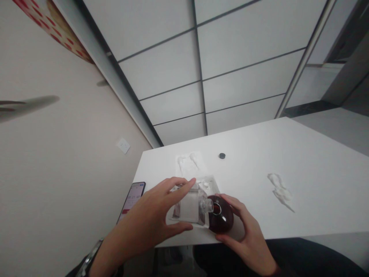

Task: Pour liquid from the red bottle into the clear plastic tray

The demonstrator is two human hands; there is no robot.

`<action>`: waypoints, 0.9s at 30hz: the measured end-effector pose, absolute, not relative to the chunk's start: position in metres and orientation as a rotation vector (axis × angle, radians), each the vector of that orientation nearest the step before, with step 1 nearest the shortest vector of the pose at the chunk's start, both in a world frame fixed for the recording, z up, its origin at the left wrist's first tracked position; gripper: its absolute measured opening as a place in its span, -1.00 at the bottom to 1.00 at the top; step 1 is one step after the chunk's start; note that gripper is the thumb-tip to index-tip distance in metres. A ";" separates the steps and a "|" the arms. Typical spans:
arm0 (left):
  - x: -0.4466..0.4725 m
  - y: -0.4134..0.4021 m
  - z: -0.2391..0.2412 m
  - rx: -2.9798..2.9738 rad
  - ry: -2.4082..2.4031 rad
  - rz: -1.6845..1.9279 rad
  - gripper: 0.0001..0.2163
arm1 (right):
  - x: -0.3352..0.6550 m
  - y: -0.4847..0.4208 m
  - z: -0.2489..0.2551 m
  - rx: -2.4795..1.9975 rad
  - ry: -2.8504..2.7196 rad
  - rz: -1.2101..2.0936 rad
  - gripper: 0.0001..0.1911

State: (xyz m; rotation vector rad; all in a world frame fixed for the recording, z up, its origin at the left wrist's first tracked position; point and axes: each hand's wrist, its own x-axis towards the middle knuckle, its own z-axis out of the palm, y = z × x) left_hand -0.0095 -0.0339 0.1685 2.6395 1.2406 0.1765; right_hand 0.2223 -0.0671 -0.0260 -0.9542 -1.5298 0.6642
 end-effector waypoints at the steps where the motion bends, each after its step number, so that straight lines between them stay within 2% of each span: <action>1: -0.009 -0.034 0.169 2.651 1.234 0.173 -0.09 | 0.222 -0.067 -0.026 -0.959 -1.540 0.656 -0.30; 27: -0.004 -0.031 0.181 2.693 1.225 0.063 -0.15 | 0.223 -0.067 -0.019 -0.936 -1.553 0.667 -0.30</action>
